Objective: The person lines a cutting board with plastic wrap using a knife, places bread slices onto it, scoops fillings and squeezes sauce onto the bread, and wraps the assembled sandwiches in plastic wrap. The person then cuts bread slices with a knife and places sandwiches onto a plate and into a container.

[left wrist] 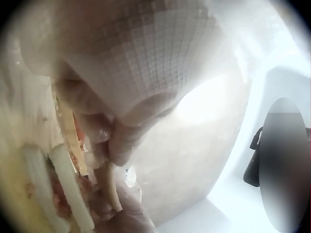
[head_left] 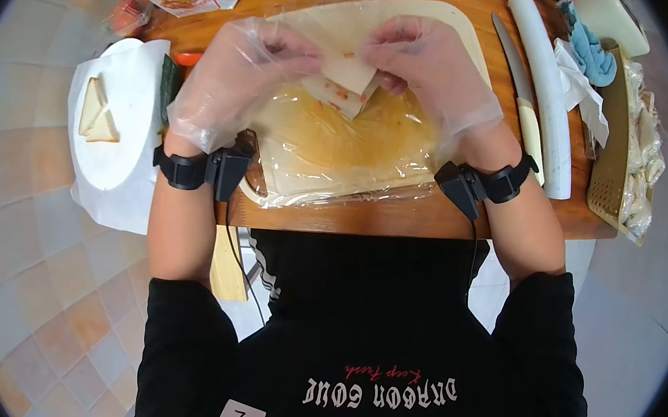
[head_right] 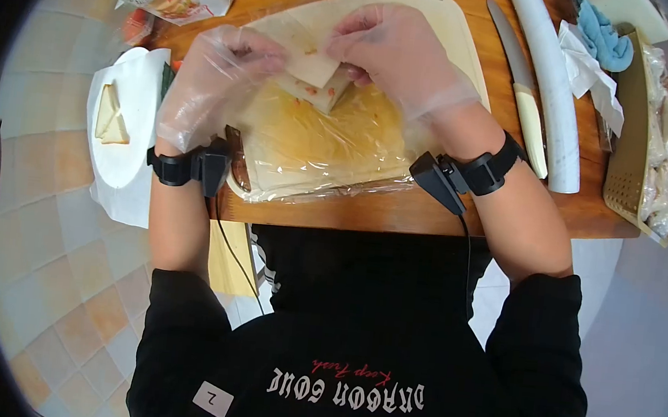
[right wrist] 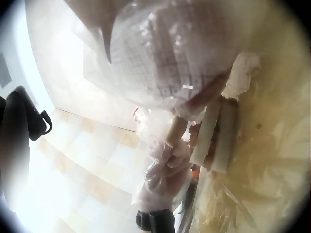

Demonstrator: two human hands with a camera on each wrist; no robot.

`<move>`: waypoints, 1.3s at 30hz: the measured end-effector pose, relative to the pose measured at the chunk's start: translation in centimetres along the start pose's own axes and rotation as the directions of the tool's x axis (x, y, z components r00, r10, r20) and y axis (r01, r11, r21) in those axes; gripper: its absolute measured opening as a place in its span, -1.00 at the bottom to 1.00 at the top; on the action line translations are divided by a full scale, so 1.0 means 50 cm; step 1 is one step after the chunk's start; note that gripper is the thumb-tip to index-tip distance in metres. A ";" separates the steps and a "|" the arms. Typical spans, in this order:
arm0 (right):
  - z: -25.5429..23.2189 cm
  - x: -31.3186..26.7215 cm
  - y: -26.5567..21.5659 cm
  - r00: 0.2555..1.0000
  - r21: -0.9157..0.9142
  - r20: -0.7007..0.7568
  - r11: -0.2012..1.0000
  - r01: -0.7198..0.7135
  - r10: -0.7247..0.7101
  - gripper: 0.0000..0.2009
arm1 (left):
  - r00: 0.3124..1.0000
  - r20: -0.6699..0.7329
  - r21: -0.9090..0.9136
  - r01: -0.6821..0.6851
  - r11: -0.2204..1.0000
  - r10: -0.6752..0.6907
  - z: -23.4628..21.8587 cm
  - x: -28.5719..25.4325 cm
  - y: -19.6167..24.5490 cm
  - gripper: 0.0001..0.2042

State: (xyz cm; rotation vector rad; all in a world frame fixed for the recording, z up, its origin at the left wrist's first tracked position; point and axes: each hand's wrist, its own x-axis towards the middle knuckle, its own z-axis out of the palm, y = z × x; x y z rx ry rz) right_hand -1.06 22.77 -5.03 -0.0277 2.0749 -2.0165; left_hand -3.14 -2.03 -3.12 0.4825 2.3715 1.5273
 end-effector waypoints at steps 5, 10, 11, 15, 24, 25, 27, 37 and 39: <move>0.004 -0.001 0.006 1.000 -0.079 0.002 0.996 0.031 -0.030 -0.81 | 1.000 0.003 0.025 -0.004 1.000 0.004 -0.003 -0.008 0.000 -0.82; 0.013 -0.018 -0.004 0.991 -0.275 -0.043 0.955 0.108 -0.125 -0.81 | 1.000 0.017 0.008 -0.022 1.000 0.021 -0.010 0.000 -0.021 -0.82; 0.014 -0.019 -0.002 0.983 -0.344 -0.043 0.926 0.154 -0.179 -0.81 | 0.999 0.028 -0.031 -0.031 0.999 0.032 -0.010 -0.001 -0.024 -0.82; 0.009 -0.017 0.006 0.977 -0.377 -0.019 0.907 0.188 -0.210 -0.80 | 0.998 0.054 0.033 0.041 0.999 -0.043 -0.012 -0.006 -0.006 -0.83; 0.013 -0.023 -0.003 0.990 -0.466 0.006 0.876 0.124 -0.138 -0.73 | 0.992 0.128 0.010 -0.017 1.000 0.015 -0.023 -0.007 -0.003 -0.88; 0.014 -0.026 -0.004 0.989 -0.452 0.002 0.882 0.130 -0.145 -0.73 | 0.992 0.089 0.081 -0.092 0.992 0.085 -0.021 -0.010 0.007 -0.88; 0.015 -0.030 -0.006 0.988 -0.438 -0.001 0.888 0.139 -0.155 -0.73 | 0.986 0.054 0.155 -0.165 0.974 0.158 -0.020 -0.012 0.015 -0.87; 0.005 -0.037 -0.032 0.880 -0.596 0.082 0.685 0.419 -0.467 -0.83 | 0.854 0.210 0.304 -0.520 0.798 0.477 -0.008 -0.005 0.030 -0.78; 0.002 -0.030 -0.026 0.791 -0.622 0.196 0.550 0.558 -0.580 -0.86 | 0.828 0.234 0.328 -0.560 0.761 0.509 -0.006 0.000 0.028 -0.79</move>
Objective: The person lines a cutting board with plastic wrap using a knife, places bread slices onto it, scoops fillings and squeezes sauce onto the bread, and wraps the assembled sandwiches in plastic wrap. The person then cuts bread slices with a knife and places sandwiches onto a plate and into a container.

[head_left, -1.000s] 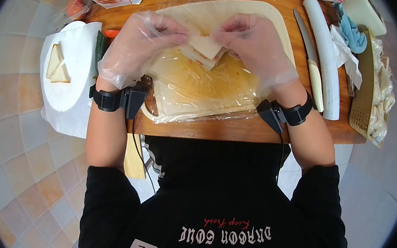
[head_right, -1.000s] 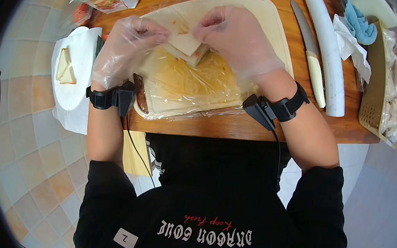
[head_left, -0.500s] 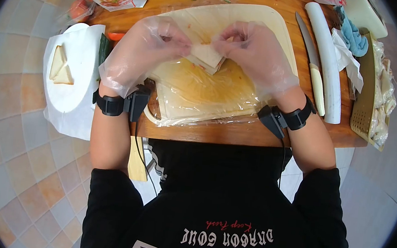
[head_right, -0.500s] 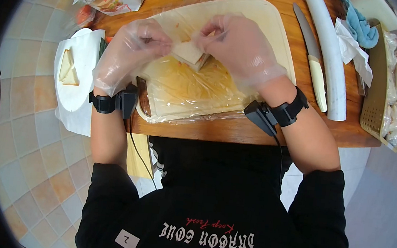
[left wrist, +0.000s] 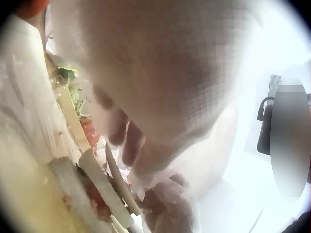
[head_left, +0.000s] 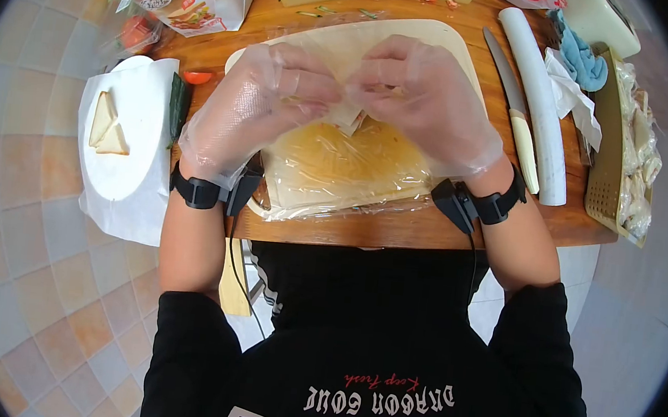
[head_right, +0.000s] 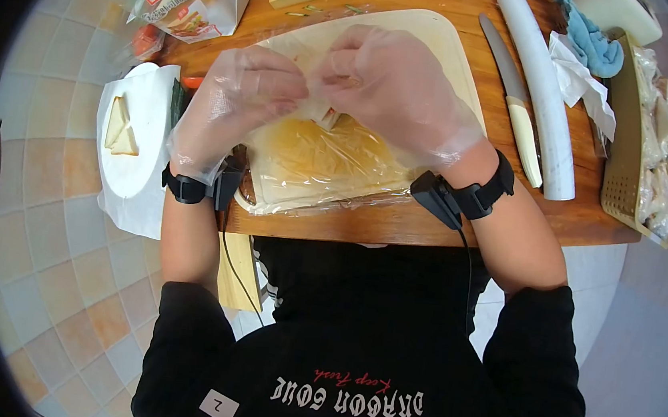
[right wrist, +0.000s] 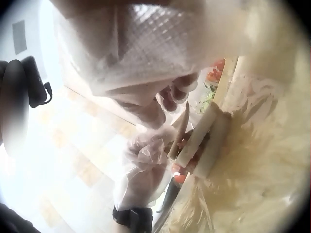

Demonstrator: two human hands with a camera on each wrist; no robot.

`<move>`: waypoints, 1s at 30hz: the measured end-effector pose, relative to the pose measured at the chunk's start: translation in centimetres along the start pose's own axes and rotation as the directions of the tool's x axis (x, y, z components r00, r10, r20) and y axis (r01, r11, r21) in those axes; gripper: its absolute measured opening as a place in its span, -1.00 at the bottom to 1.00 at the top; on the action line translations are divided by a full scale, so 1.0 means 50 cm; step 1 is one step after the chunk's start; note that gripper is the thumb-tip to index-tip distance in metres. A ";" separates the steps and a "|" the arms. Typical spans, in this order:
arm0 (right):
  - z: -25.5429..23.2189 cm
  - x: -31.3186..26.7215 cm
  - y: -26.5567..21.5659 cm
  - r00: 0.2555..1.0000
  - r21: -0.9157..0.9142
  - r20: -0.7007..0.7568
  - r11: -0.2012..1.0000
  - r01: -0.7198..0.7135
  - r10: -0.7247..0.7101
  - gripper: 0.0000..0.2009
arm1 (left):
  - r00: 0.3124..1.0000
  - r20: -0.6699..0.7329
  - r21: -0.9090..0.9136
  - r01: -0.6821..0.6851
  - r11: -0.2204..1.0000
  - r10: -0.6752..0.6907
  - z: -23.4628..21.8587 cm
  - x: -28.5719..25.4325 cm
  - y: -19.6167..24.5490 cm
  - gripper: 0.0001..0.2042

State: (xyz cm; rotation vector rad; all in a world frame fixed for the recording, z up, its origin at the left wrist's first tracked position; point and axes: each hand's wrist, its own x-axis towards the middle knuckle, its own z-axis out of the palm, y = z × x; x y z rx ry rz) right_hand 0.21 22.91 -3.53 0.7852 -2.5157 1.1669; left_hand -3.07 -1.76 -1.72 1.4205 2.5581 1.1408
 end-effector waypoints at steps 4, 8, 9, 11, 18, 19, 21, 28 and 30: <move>0.007 -0.001 0.017 0.996 0.018 0.059 0.997 0.071 -0.072 -0.85 | 0.999 0.041 0.026 0.029 0.999 -0.030 0.006 0.001 -0.003 -0.82; 0.007 -0.001 0.028 0.986 0.023 0.163 0.999 0.032 -0.036 -0.84 | 0.994 0.083 0.040 0.066 0.997 -0.070 0.012 0.002 0.000 -0.82; 0.009 -0.002 0.029 0.986 0.024 0.165 0.999 0.031 -0.035 -0.84 | 0.994 0.083 0.038 0.068 0.997 -0.071 0.014 0.002 0.001 -0.82; 0.012 -0.004 0.032 0.984 0.048 0.179 0.999 -0.012 0.003 -0.86 | 0.989 0.094 0.011 0.117 0.993 -0.118 0.017 0.002 0.003 -0.81; 0.012 -0.002 0.029 0.968 0.071 0.228 0.990 -0.121 0.102 -0.85 | 0.972 0.113 0.009 0.207 0.978 -0.207 0.026 0.001 0.000 -0.82; 0.013 -0.002 0.029 0.964 0.082 0.234 0.986 -0.145 0.122 -0.85 | 0.973 0.114 0.033 0.198 0.980 -0.201 0.026 0.001 -0.001 -0.83; 0.015 -0.003 0.031 0.960 0.093 0.241 0.981 -0.167 0.141 -0.85 | 0.974 0.115 0.057 0.189 0.980 -0.195 0.027 0.000 -0.003 -0.83; 0.032 -0.001 0.052 0.957 0.119 0.237 0.973 -0.198 0.166 -0.82 | 0.974 0.133 -0.036 0.190 0.981 -0.184 0.011 0.002 0.000 -0.84; 0.020 -0.001 0.053 0.963 0.058 0.216 0.982 -0.178 0.162 -0.79 | 0.942 0.147 -0.108 0.319 0.942 -0.302 0.014 0.002 0.001 -0.84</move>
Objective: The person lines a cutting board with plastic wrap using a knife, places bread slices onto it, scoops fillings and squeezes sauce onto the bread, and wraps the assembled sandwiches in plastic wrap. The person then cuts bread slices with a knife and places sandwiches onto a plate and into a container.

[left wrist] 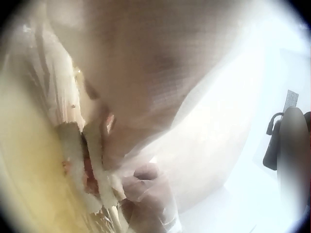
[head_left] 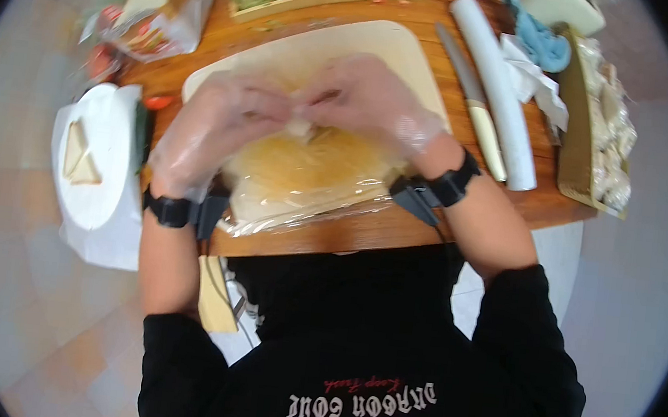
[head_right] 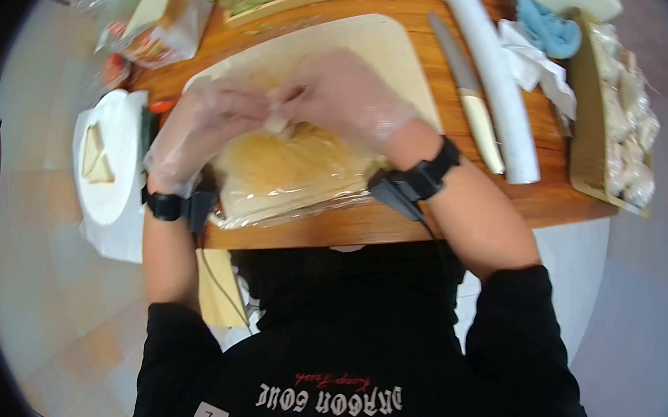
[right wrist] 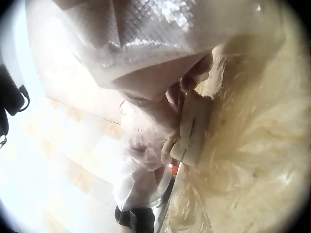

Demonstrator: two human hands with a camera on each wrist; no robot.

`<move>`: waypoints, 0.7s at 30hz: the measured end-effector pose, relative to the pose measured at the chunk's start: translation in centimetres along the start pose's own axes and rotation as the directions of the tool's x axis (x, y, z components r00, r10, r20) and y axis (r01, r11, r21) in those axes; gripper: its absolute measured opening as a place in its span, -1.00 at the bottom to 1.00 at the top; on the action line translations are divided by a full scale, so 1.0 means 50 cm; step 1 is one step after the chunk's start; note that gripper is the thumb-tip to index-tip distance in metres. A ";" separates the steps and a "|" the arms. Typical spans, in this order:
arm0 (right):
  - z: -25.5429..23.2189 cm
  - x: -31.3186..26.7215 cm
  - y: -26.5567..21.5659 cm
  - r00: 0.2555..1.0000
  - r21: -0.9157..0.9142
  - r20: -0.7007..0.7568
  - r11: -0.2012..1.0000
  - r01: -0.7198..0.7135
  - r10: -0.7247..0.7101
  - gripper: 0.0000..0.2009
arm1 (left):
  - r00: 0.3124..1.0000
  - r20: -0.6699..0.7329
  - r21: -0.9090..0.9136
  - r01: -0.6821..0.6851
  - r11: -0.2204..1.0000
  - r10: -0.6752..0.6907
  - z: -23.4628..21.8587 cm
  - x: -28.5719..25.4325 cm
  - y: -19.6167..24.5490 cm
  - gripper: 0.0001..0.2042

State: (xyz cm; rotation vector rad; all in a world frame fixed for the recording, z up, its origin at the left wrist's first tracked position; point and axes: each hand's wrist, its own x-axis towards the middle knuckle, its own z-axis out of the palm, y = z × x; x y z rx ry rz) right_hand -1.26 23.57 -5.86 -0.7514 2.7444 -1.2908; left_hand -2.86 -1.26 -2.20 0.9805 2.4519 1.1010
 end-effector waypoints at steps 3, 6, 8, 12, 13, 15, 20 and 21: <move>-0.002 -0.005 -0.014 0.999 -0.001 -0.033 0.999 -0.033 0.033 -0.76 | 0.999 -0.007 -0.160 0.047 0.986 -0.048 0.009 0.000 -0.008 -0.84; -0.003 -0.009 -0.020 0.995 0.067 -0.089 0.997 -0.036 0.042 -0.72 | 0.996 -0.076 -0.128 0.028 0.991 -0.038 0.010 -0.003 -0.007 -0.83; -0.011 -0.009 -0.029 0.987 0.087 0.031 0.983 -0.160 0.158 -0.70 | 0.985 -0.076 -0.221 0.134 0.966 -0.154 0.010 -0.002 -0.009 -0.83; -0.008 -0.015 -0.027 0.987 0.103 0.007 0.982 -0.157 0.158 -0.71 | 0.965 -0.030 -0.236 0.247 0.940 -0.261 0.009 -0.001 -0.015 -0.84; -0.007 -0.016 -0.025 0.991 0.084 -0.015 0.988 -0.133 0.135 -0.72 | 0.965 -0.038 -0.229 0.246 0.942 -0.261 0.009 -0.001 -0.015 -0.83; -0.004 -0.017 -0.025 0.994 0.076 -0.031 0.992 -0.102 0.104 -0.73 | 0.961 -0.050 -0.217 0.257 0.942 -0.273 0.006 -0.006 -0.016 -0.83; -0.002 -0.018 -0.025 0.984 0.182 -0.028 0.969 -0.167 0.174 -0.76 | 0.973 0.004 -0.186 0.228 0.956 -0.232 -0.003 -0.010 -0.021 -0.76; -0.001 -0.019 -0.023 0.980 0.241 -0.017 0.952 -0.189 0.199 -0.75 | 0.966 0.025 -0.284 0.254 0.925 -0.258 0.000 -0.012 -0.029 -0.72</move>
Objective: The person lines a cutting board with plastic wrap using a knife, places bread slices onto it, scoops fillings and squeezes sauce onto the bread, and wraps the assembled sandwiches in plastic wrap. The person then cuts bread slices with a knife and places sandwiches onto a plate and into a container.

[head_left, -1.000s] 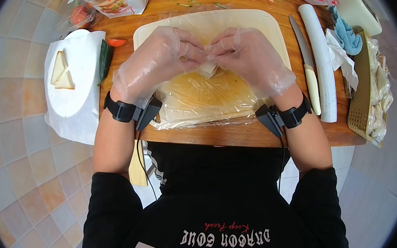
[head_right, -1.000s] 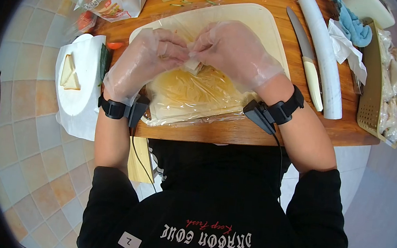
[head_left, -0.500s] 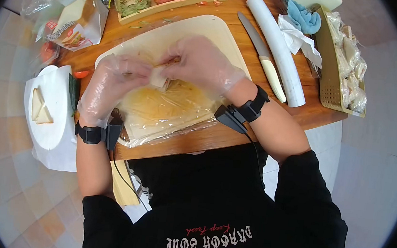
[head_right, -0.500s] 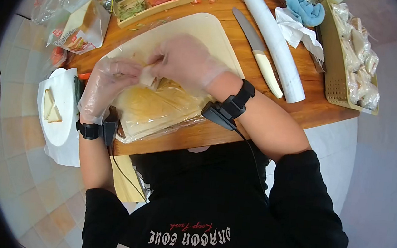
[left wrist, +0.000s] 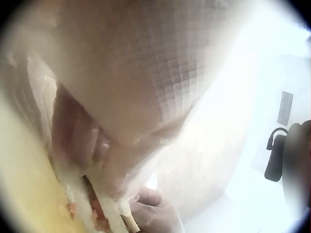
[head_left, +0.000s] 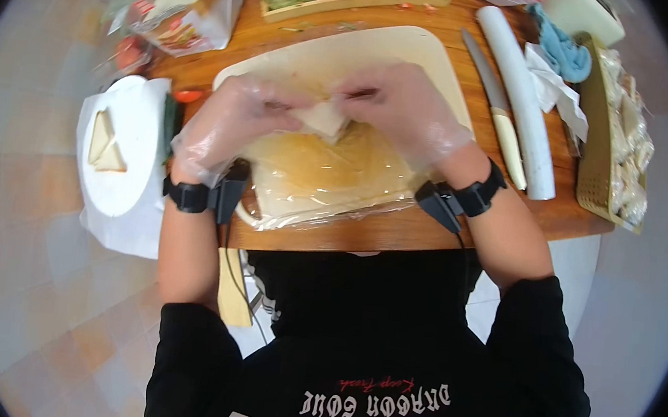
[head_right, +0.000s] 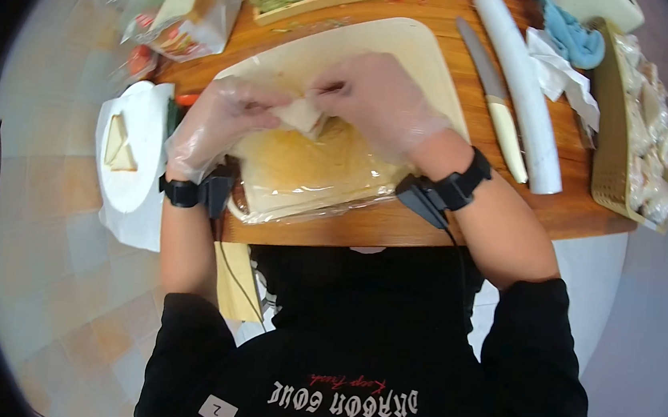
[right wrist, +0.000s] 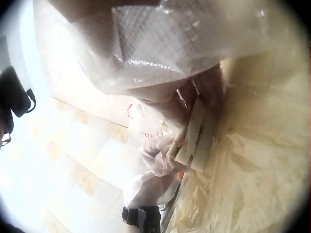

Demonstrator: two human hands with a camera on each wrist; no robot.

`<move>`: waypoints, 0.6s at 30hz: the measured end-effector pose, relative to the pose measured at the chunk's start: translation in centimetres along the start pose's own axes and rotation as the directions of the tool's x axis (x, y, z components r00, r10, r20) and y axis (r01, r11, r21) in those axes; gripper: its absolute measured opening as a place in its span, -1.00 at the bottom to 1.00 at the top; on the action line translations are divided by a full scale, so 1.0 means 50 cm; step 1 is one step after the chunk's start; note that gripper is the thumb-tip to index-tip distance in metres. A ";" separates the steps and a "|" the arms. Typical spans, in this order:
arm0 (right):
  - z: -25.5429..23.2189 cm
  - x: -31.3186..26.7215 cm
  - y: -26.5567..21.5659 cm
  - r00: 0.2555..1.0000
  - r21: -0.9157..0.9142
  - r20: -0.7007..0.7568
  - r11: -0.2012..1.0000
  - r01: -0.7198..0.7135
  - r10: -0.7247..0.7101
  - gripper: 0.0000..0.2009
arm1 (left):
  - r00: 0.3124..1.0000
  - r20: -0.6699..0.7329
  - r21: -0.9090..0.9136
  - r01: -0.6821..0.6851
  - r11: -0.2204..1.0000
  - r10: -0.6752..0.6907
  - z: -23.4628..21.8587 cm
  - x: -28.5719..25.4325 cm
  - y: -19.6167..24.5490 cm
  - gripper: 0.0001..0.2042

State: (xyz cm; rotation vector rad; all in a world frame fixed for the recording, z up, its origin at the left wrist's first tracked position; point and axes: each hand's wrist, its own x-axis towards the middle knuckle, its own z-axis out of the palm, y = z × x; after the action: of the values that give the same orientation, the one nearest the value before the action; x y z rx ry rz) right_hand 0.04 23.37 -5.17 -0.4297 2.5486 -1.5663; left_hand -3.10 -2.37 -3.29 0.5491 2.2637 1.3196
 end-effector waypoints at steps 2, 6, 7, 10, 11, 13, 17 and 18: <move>0.002 -0.002 0.002 1.000 0.032 0.002 0.999 -0.005 0.005 -0.75 | 1.000 -0.008 -0.016 0.008 1.000 -0.008 0.001 -0.003 0.006 -0.71; -0.007 -0.003 -0.010 0.999 -0.020 0.030 0.999 -0.027 0.027 -0.74 | 0.999 -0.008 0.024 -0.037 0.999 0.037 0.004 0.001 0.009 -0.68; -0.009 -0.002 -0.013 0.999 -0.019 0.035 1.000 -0.025 0.026 -0.74 | 0.998 -0.012 0.030 -0.057 0.998 0.057 0.003 0.000 0.007 -0.68; -0.015 0.000 -0.019 0.997 -0.194 0.065 0.980 0.050 -0.038 -0.75 | 0.998 0.007 0.162 -0.065 0.985 0.064 -0.003 0.001 0.013 -0.68; -0.016 -0.001 -0.021 0.995 -0.223 0.086 0.973 0.062 -0.044 -0.73 | 0.998 0.001 0.160 -0.060 0.985 0.061 -0.004 0.002 0.009 -0.68; -0.018 -0.001 -0.016 0.993 -0.250 0.111 0.965 0.074 -0.047 -0.71 | 0.998 0.006 0.096 -0.056 0.994 0.055 -0.003 0.002 0.000 -0.69; -0.016 0.003 -0.002 0.974 -0.351 0.146 0.911 0.215 -0.174 -0.67 | 0.996 0.016 0.154 -0.087 0.984 0.085 -0.001 0.000 -0.002 -0.69; -0.015 0.004 -0.001 0.970 -0.347 0.139 0.908 0.235 -0.198 -0.66 | 0.991 0.011 0.159 -0.130 0.979 0.130 0.001 0.002 -0.012 -0.68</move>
State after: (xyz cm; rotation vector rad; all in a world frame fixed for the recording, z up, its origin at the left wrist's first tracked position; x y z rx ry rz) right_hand -0.34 23.91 -4.77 -0.8364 2.7882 -1.0867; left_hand -3.22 -2.55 -3.88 0.7645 2.3821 1.2032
